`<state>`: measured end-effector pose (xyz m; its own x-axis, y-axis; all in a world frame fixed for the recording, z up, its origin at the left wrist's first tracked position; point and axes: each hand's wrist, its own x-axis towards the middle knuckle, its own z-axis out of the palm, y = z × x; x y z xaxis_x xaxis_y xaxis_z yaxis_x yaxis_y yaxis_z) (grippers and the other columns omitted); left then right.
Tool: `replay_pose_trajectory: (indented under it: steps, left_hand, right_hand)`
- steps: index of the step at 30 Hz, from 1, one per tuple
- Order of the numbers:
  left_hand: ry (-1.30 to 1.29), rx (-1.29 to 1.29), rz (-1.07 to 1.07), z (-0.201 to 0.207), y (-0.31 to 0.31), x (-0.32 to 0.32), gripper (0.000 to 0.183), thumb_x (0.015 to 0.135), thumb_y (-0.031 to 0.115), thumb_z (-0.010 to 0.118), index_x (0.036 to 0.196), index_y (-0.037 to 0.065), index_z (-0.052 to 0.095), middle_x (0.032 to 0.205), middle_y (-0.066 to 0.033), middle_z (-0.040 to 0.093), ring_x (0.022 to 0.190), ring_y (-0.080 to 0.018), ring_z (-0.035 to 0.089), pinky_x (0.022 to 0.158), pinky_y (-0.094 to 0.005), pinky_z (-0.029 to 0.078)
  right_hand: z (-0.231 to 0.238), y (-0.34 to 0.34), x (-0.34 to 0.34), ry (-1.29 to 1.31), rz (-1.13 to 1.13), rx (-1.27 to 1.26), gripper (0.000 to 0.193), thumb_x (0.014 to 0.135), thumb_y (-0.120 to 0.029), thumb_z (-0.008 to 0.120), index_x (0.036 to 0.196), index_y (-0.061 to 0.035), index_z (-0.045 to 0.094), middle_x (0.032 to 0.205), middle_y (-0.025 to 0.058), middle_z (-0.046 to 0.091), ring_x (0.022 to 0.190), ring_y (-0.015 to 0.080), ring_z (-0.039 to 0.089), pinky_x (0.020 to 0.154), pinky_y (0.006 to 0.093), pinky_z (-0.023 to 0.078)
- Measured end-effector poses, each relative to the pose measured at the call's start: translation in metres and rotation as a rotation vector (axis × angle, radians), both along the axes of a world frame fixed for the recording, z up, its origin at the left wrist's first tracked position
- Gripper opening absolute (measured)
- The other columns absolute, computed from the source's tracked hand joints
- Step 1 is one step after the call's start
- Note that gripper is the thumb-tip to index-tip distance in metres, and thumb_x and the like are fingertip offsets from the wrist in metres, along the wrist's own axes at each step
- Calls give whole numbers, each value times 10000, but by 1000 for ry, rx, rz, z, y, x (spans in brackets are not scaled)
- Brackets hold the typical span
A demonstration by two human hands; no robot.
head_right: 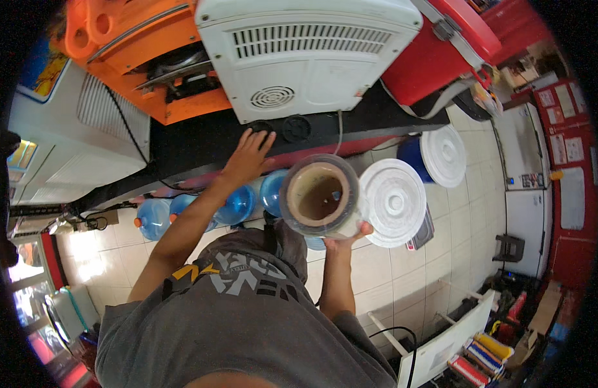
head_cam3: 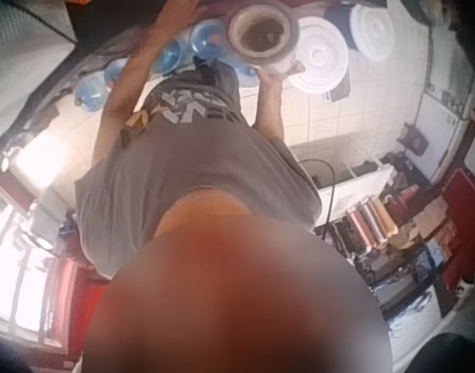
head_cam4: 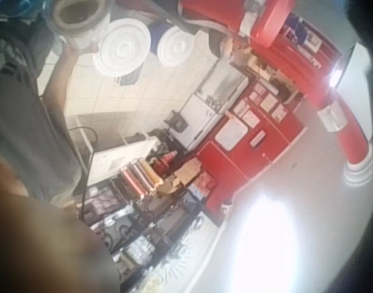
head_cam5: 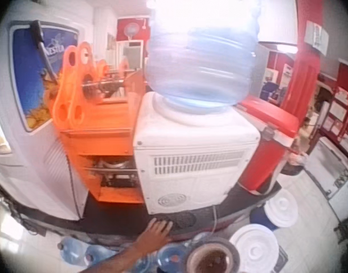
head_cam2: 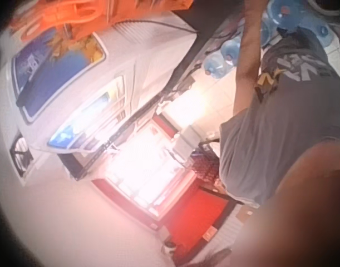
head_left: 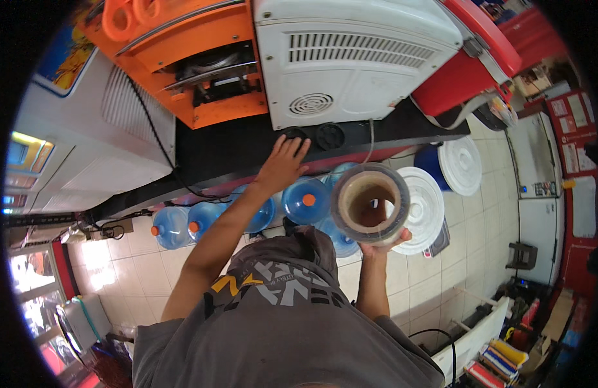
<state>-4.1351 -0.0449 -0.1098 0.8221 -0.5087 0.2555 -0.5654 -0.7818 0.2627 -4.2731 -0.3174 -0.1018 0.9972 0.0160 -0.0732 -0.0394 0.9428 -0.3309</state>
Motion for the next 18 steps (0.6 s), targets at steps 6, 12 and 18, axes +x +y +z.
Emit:
replay_pose_trajectory:
  steps: [6, 12, 18]
  left_hand:
    - [-81, -187, 148, 41, 17, -23, 653, 976, 347, 612, 1502, 17, 409, 1490, -244, 422, 1442, -385, 346, 1210, -559, 216]
    - [1002, -1514, -14, 118, 66, -138, 1265, 739, 689, 775, 1626, 155, 48, 1541, -241, 342, 1461, -370, 310, 1186, -474, 245]
    - [876, -1845, 199, 107, 111, -201, 1163, 723, 445, 808, 1612, 136, 123, 1522, -195, 383, 1406, -354, 407, 1144, -494, 353]
  right_hand:
    - [26, 22, 2, -47, 11, -11, 1130, 624, -556, 790, 1501, 16, 368, 1463, 215, 490, 1326, 364, 499, 1134, 522, 416]
    - [96, 67, 32, -130, 392, -520, 1342, 483, -448, 898, 1576, -66, 219, 1472, 199, 430, 1374, 347, 448, 1149, 513, 392]
    - [142, 143, 64, -707, 849, -1124, 1179, 690, -401, 897, 1601, -120, 204, 1538, 194, 347, 1454, 363, 319, 1198, 466, 275]
